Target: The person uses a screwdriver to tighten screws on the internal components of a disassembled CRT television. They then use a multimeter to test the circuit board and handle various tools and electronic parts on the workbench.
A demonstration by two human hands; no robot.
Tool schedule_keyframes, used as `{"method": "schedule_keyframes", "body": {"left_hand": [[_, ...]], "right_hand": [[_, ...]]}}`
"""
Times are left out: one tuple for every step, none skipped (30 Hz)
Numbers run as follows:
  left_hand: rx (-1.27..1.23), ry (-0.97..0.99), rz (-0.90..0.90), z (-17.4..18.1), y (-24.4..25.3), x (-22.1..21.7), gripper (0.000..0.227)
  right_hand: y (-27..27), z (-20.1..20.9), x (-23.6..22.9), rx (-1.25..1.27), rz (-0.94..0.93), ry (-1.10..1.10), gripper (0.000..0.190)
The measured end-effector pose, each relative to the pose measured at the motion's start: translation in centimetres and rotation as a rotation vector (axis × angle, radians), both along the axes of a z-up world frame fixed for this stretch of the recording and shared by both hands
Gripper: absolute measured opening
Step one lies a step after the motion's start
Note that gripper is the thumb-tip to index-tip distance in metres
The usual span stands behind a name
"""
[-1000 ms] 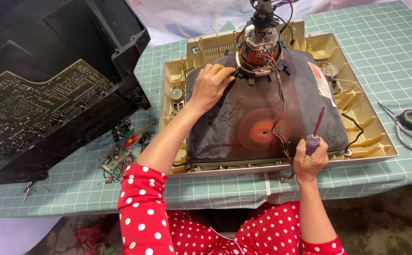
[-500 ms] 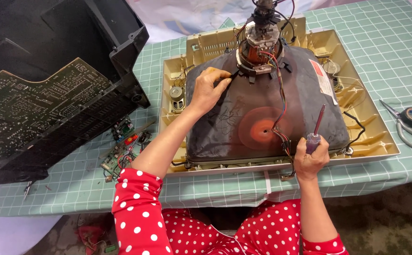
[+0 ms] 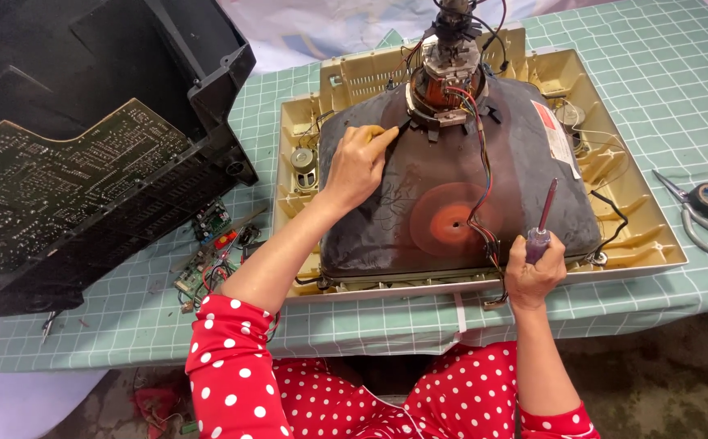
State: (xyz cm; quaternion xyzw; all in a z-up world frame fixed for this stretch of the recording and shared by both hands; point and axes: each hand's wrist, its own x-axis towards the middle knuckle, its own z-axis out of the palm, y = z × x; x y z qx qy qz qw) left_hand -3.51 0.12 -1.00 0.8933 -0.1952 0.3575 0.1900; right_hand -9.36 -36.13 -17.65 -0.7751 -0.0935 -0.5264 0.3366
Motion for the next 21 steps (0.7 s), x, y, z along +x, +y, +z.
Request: {"method": "schedule_keyframes", "body": {"left_hand": [[0.000,0.001,0.000,-0.2,0.0,-0.1,0.031],[0.084,-0.030,0.025,-0.3,0.1,-0.1,0.035],[0.167,-0.060,0.051,-0.5,0.1,-0.2,0.039],[0.167,-0.060,0.052,-0.6,0.2,-0.2,0.039],[0.206,-0.089,0.057,-0.6,0.2,-0.2,0.041],[0.247,-0.118,0.061,-0.7,0.2,-0.2,0.043],[0.247,-0.118,0.061,-0.4,0.2,0.0,0.043],[0.226,-0.214,0.061,-0.2,0.2,0.1,0.036],[0.205,-0.310,0.061,0.1,0.1,0.3,0.030],[0.206,-0.310,0.060,0.6,-0.1,0.6,0.030],[0.191,-0.353,0.063,1.1,-0.3,0.8,0.022],[0.176,-0.396,0.067,1.6,-0.6,1.1,0.017],[0.175,-0.396,0.066,1.9,-0.8,1.5,0.017],[0.165,-0.404,0.056,2.2,-1.1,1.9,0.017],[0.155,-0.412,0.046,2.5,-1.3,2.3,0.018],[0.154,-0.413,0.047,2.4,-1.4,2.8,0.018],[0.179,-0.414,0.047,2.4,-1.4,3.2,0.025],[0.205,-0.415,0.045,2.5,-1.4,3.8,0.033],[0.205,-0.418,0.045,2.5,-1.5,4.0,0.033],[0.198,-0.414,0.066,2.5,-1.6,4.2,0.038],[0.191,-0.410,0.088,2.5,-1.7,4.4,0.043]], "right_hand": [[0.0,0.0,0.0,0.000,0.000,0.001,0.033],[0.0,0.1,-0.1,-0.003,-0.003,0.002,0.033],[0.0,0.1,-0.1,-0.005,-0.005,0.003,0.033],[0.0,0.1,0.0,-0.006,-0.003,0.003,0.033],[-0.1,0.0,0.0,-0.010,-0.005,0.003,0.032],[-0.1,0.0,0.0,-0.012,-0.008,0.003,0.032],[-0.1,0.0,0.0,-0.012,-0.008,0.003,0.032],[0.0,0.0,0.0,-0.014,-0.011,0.002,0.032],[0.0,0.0,-0.1,-0.017,-0.015,0.001,0.033],[0.1,0.0,-0.1,-0.016,-0.016,0.001,0.033],[0.1,0.1,-0.1,-0.010,-0.011,-0.002,0.032],[0.2,0.1,-0.1,-0.006,-0.007,-0.005,0.032],[0.2,0.2,-0.1,-0.006,-0.007,-0.005,0.032],[0.1,0.2,-0.1,-0.006,-0.004,-0.003,0.032],[0.1,0.3,-0.2,-0.007,0.000,-0.001,0.032],[0.1,0.3,-0.2,-0.007,0.001,-0.002,0.032],[0.1,0.4,-0.2,-0.011,-0.003,-0.003,0.032],[0.2,0.4,-0.2,-0.012,-0.009,-0.004,0.033],[0.2,0.3,-0.1,-0.012,-0.010,-0.006,0.033],[0.2,0.3,-0.1,-0.008,-0.008,-0.008,0.032],[0.2,0.3,-0.1,-0.003,-0.005,-0.010,0.032]]}}
